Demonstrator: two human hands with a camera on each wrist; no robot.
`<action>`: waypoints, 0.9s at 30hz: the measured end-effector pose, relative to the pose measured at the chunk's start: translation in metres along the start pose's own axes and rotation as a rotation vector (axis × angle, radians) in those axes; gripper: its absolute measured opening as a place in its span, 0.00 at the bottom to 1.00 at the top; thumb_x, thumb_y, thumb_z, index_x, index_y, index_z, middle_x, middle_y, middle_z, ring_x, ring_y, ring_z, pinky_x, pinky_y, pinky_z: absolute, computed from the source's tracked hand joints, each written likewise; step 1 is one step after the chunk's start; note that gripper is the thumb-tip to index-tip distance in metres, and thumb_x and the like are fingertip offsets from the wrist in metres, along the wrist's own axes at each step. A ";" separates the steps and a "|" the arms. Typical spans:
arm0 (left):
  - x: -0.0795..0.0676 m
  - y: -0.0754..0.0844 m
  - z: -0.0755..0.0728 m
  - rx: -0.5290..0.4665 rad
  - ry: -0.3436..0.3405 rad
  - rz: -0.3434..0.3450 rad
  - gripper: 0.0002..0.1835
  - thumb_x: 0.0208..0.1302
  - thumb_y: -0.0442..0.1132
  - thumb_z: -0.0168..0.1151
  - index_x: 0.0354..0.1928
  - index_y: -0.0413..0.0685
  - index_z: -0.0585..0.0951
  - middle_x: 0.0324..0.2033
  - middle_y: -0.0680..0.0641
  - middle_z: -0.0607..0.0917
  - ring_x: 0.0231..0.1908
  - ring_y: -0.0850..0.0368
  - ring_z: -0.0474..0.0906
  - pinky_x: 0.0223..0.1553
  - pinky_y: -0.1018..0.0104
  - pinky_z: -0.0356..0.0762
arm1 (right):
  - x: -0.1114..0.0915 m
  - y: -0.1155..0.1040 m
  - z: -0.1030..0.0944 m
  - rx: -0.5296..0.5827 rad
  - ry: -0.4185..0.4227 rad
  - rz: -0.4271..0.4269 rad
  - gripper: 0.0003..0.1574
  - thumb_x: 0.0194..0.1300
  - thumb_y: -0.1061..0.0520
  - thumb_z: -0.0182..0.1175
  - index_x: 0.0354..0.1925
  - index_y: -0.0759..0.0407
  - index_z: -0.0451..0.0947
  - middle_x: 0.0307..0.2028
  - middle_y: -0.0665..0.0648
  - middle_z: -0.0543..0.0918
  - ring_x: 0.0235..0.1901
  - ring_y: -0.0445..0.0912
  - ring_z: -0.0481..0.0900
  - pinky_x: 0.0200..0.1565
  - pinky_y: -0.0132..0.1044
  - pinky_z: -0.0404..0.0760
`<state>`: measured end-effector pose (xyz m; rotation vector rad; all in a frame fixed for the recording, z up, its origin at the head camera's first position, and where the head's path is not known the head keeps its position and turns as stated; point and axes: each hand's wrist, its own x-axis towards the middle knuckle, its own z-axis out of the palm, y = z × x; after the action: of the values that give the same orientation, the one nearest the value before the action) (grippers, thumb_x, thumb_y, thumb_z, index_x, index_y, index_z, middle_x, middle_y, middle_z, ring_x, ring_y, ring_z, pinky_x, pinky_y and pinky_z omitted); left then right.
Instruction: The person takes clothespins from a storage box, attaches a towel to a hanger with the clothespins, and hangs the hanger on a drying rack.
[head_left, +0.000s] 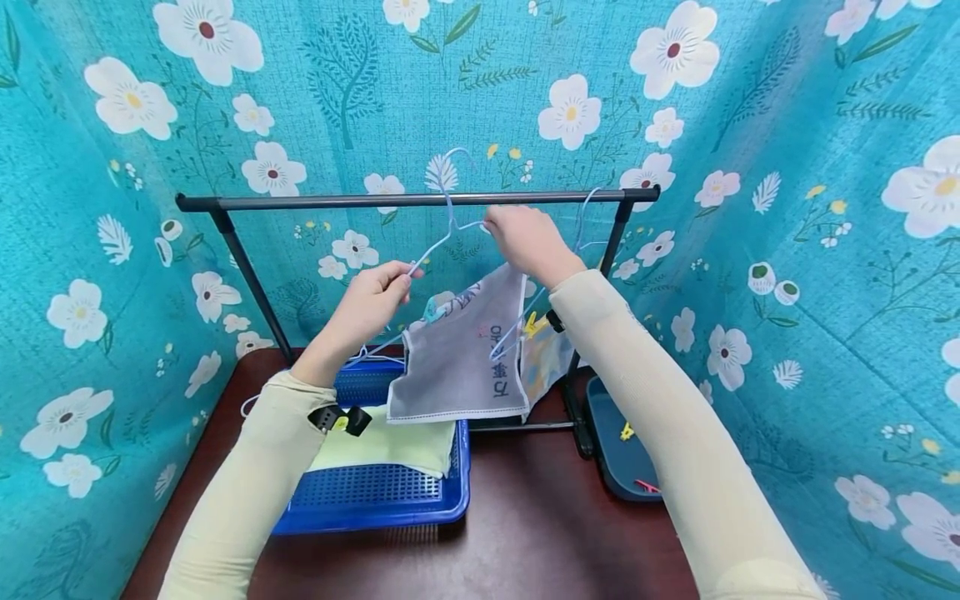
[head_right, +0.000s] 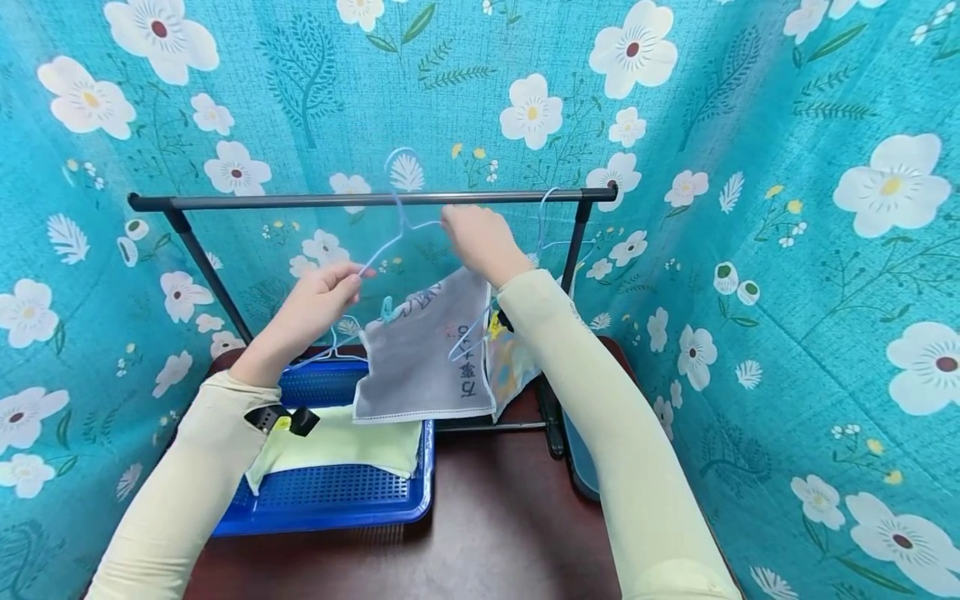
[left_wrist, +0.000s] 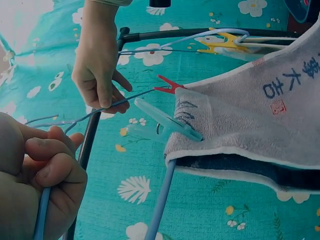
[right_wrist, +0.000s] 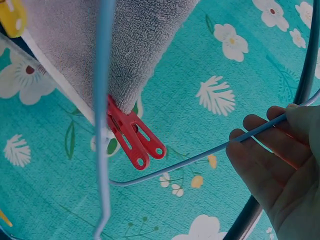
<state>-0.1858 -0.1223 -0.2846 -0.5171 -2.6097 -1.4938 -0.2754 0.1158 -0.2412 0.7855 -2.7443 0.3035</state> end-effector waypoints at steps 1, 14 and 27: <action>0.001 -0.001 0.002 -0.004 -0.001 -0.002 0.16 0.76 0.41 0.42 0.54 0.44 0.77 0.28 0.46 0.74 0.17 0.56 0.57 0.18 0.65 0.57 | -0.001 0.001 0.000 0.005 -0.008 0.004 0.16 0.76 0.53 0.43 0.46 0.58 0.76 0.33 0.55 0.79 0.27 0.49 0.72 0.34 0.43 0.72; 0.011 -0.008 0.027 -0.083 0.038 -0.040 0.15 0.75 0.41 0.45 0.51 0.46 0.79 0.28 0.45 0.75 0.19 0.55 0.59 0.19 0.66 0.58 | -0.002 0.018 0.013 -0.070 -0.088 0.040 0.16 0.76 0.53 0.42 0.47 0.60 0.74 0.33 0.57 0.79 0.31 0.50 0.74 0.36 0.45 0.74; 0.027 -0.010 0.049 -0.139 0.068 -0.066 0.14 0.75 0.41 0.45 0.49 0.45 0.80 0.29 0.43 0.76 0.17 0.57 0.57 0.17 0.67 0.55 | 0.002 0.032 0.012 -0.122 -0.141 0.083 0.18 0.76 0.54 0.40 0.47 0.62 0.75 0.35 0.58 0.79 0.32 0.51 0.76 0.39 0.47 0.76</action>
<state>-0.2095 -0.0789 -0.3111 -0.3882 -2.5077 -1.6907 -0.2968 0.1379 -0.2553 0.6875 -2.9001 0.0985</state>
